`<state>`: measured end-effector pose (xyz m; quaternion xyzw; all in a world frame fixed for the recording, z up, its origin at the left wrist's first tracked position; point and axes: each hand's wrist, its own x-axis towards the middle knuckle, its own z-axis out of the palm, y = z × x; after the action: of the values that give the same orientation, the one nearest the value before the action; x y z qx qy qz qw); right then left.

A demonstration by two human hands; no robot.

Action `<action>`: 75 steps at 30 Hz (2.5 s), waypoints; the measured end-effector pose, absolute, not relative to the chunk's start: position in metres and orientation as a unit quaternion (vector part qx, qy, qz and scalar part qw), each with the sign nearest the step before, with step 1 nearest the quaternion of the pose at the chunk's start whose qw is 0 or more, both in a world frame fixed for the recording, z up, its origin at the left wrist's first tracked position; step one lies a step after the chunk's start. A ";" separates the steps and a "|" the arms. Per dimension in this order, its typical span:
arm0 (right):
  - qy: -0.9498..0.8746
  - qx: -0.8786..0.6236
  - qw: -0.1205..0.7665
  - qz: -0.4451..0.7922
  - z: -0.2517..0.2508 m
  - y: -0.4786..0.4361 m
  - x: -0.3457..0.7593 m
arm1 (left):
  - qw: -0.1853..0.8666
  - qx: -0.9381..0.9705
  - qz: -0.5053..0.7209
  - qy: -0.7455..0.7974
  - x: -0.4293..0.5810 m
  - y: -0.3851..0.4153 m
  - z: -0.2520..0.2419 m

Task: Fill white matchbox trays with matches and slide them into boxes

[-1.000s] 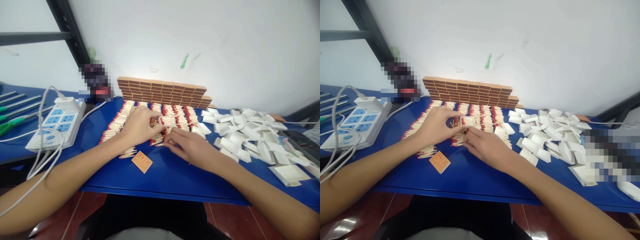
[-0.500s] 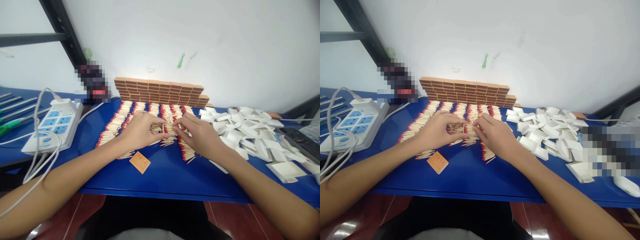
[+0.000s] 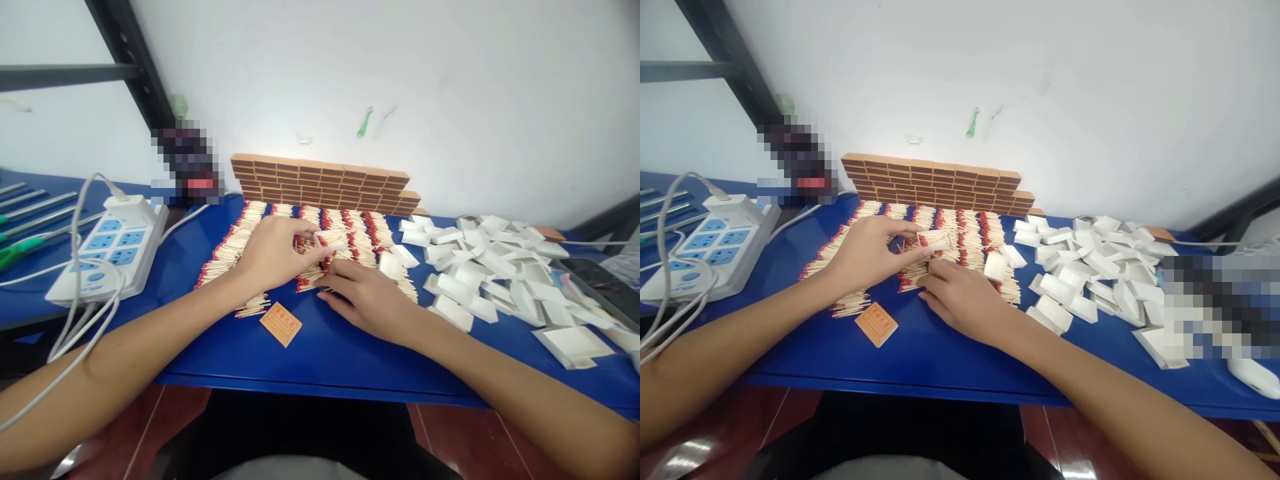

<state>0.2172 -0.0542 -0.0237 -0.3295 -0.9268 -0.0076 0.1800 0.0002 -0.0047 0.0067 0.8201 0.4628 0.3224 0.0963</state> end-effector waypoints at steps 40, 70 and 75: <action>-0.930 -0.327 0.152 0.078 -0.019 -0.057 0.217 | 0.059 0.834 0.323 0.443 0.000 -0.003 0.005; -0.874 -0.409 0.256 -0.059 -0.005 -0.032 0.250 | 0.072 0.892 0.295 0.333 0.004 -0.009 -0.001; -0.872 -0.395 0.285 -0.037 -0.001 -0.036 0.248 | 0.088 0.887 0.292 0.346 0.003 -0.006 0.000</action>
<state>0.2475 -0.0361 -0.0006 -0.3952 -0.8725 -0.0367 0.2849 0.0032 -0.0063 0.0003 0.8873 0.3456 0.2924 0.0879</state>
